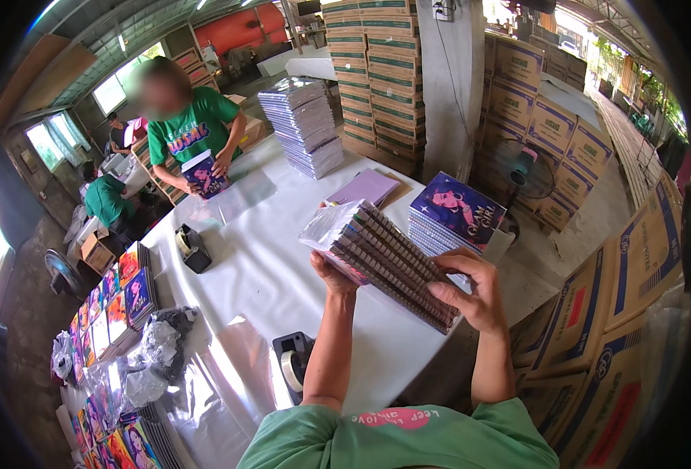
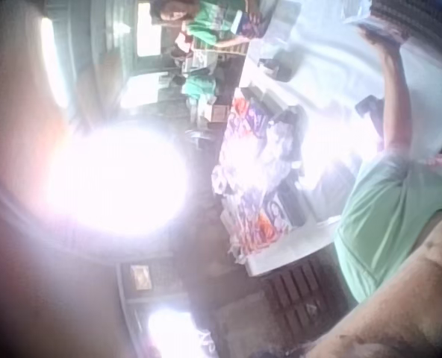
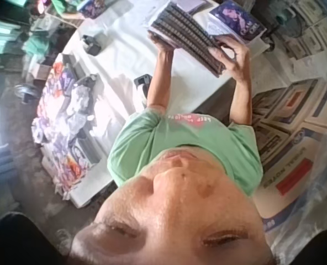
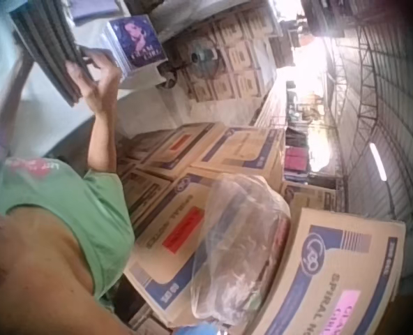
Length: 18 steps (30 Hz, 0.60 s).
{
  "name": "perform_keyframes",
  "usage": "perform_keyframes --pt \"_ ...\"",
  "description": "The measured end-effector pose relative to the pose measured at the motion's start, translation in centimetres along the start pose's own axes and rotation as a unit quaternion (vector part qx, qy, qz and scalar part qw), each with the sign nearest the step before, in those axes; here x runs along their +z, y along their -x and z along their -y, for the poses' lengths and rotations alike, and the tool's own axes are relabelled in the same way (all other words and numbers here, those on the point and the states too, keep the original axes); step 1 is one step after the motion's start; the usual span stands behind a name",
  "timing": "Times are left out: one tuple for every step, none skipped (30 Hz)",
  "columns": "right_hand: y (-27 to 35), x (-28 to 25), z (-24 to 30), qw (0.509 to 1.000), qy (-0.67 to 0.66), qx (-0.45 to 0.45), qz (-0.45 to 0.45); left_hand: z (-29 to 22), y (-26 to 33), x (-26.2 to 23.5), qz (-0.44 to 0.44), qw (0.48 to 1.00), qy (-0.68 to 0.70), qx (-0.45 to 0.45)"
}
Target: The person places a stack of notebooks into a clear plastic bag and seals the bag with tape.
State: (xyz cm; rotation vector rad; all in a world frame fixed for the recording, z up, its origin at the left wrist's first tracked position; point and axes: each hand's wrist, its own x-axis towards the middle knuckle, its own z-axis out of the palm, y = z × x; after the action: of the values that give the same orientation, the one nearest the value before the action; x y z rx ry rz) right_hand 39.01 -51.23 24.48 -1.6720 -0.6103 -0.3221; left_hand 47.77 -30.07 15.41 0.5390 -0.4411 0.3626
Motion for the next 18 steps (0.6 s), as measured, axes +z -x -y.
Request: perform_keyframes --pt "0.1 0.2 0.2 1.0 -0.004 -0.001 0.008 -0.3 0.4 -0.2 -0.019 1.0 0.0 -0.01" --pt "0.3 0.6 0.2 1.0 -0.007 -0.003 0.017 -0.5 0.8 -0.9 -0.038 0.999 0.0 -0.019" --pt "0.3 1.0 0.4 1.0 -0.012 -0.006 0.026 -0.7 1.0 -1.8 -0.056 0.998 0.0 -0.027" --pt "0.3 1.6 0.8 0.999 -0.004 -0.02 0.028 -1.0 1.2 -2.6 -0.064 0.998 0.009 -0.021" --pt "0.3 2.1 1.2 0.999 -0.011 -0.013 0.03 -1.3 1.4 -3.4 -0.072 0.997 0.019 -0.015" --pt "0.4 2.4 1.5 0.999 -0.015 -0.004 0.028 -1.7 1.6 -3.3 -0.08 0.996 0.025 -0.008" --pt "0.5 2.7 1.7 0.999 -0.02 0.005 0.027 -2.1 1.8 -3.1 -0.089 0.996 0.03 -0.001" --pt "0.6 3.1 1.9 1.0 -0.002 -0.007 0.022 -2.8 2.1 -3.0 -0.072 0.997 0.036 -0.005" --pt "0.7 3.4 2.0 1.0 0.017 -0.018 0.018 -3.3 2.3 -2.0 -0.082 0.996 0.033 0.021" --pt "0.9 3.7 2.1 0.999 0.035 -0.029 0.014 -3.7 2.6 -1.0 -0.093 0.994 0.029 0.049" --pt "1.0 4.1 2.4 0.999 0.04 -0.033 0.017 -4.2 2.8 -0.2 -0.103 0.991 0.025 0.076" --pt "1.3 4.3 2.6 0.998 0.046 -0.035 0.017 -4.7 3.0 0.2 -0.074 0.994 0.042 0.073" --pt "1.6 4.8 3.0 0.998 0.049 -0.04 0.021 -5.4 3.2 -1.1 -0.071 0.995 0.044 0.061" --pt "1.8 5.5 3.6 0.998 0.04 -0.05 0.021 -5.8 3.4 -3.7 -0.069 0.995 0.046 0.049" --pt "2.0 6.2 4.2 0.998 0.033 -0.058 0.021 -6.1 3.7 -5.7 -0.065 0.996 0.049 0.043" --pt "2.3 7.0 4.8 0.997 0.025 -0.066 0.021 -6.6 3.9 -7.2 -0.062 0.996 0.051 0.038" --pt "2.4 7.7 5.4 0.996 0.023 -0.082 0.024 -7.0 4.4 -8.8 -0.056 0.996 0.053 0.042" --pt "2.5 8.5 5.9 0.995 0.021 -0.097 0.027 -7.8 4.9 -9.8 -0.052 0.996 0.055 0.043"
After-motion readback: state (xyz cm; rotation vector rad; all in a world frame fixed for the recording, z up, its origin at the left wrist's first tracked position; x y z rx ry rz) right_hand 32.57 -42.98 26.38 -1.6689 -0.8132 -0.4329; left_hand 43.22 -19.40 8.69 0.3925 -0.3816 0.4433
